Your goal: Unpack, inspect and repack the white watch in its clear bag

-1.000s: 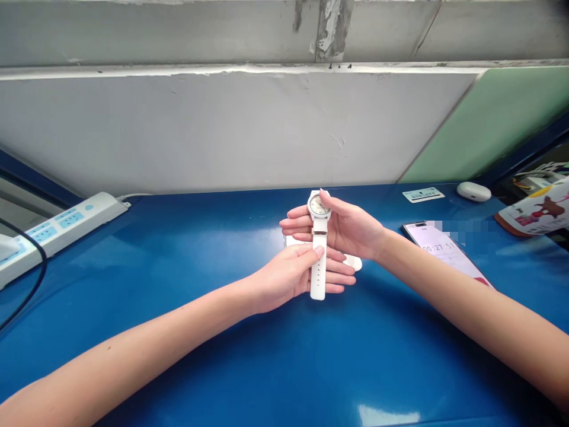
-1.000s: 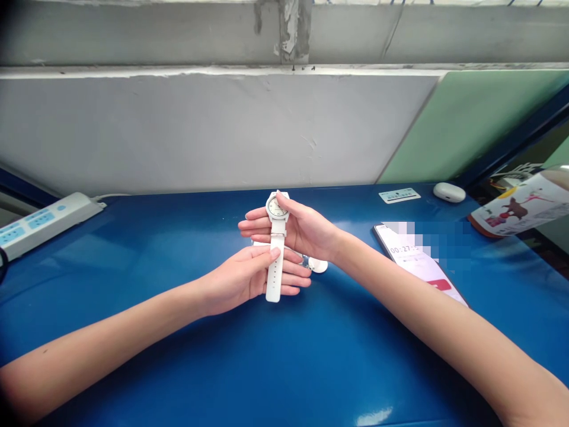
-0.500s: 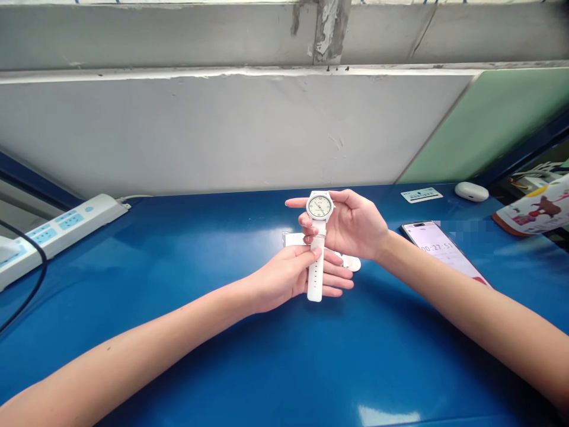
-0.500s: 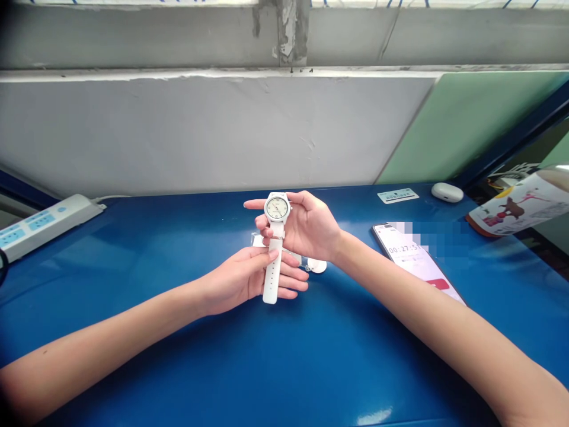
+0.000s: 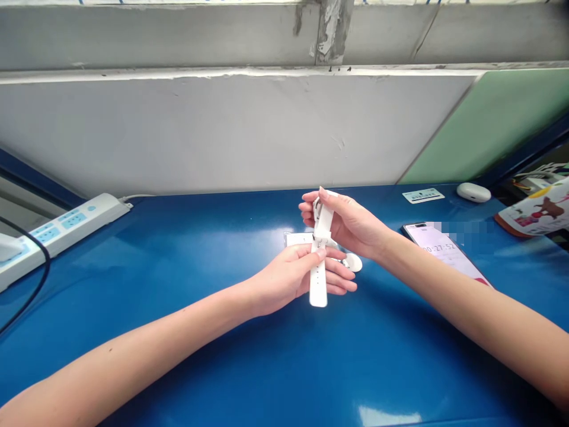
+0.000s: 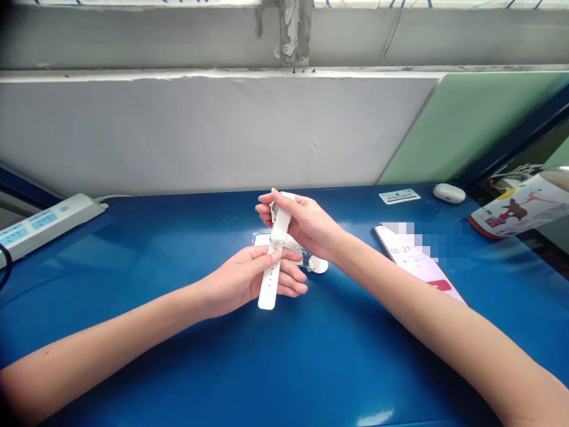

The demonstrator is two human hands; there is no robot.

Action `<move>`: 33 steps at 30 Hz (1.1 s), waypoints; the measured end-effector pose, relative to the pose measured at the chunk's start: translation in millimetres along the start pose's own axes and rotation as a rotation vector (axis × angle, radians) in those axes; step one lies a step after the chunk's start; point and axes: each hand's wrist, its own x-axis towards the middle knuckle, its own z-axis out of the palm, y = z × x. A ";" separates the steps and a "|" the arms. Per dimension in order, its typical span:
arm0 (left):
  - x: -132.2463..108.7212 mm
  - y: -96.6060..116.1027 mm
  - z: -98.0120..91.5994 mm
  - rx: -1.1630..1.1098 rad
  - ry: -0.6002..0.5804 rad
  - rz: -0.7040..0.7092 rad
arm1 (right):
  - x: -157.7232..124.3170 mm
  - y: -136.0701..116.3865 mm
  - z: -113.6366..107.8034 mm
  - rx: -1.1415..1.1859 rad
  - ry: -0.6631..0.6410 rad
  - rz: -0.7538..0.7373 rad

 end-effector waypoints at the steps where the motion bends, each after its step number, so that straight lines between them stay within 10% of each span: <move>1: -0.1 -0.6 -1.4 -0.003 -0.012 0.001 | -1.0 -0.3 0.7 0.001 -0.035 0.030; 33: 2.2 -1.5 -10.2 0.006 -0.104 -0.051 | -7.6 -13.4 6.7 0.207 -0.193 0.290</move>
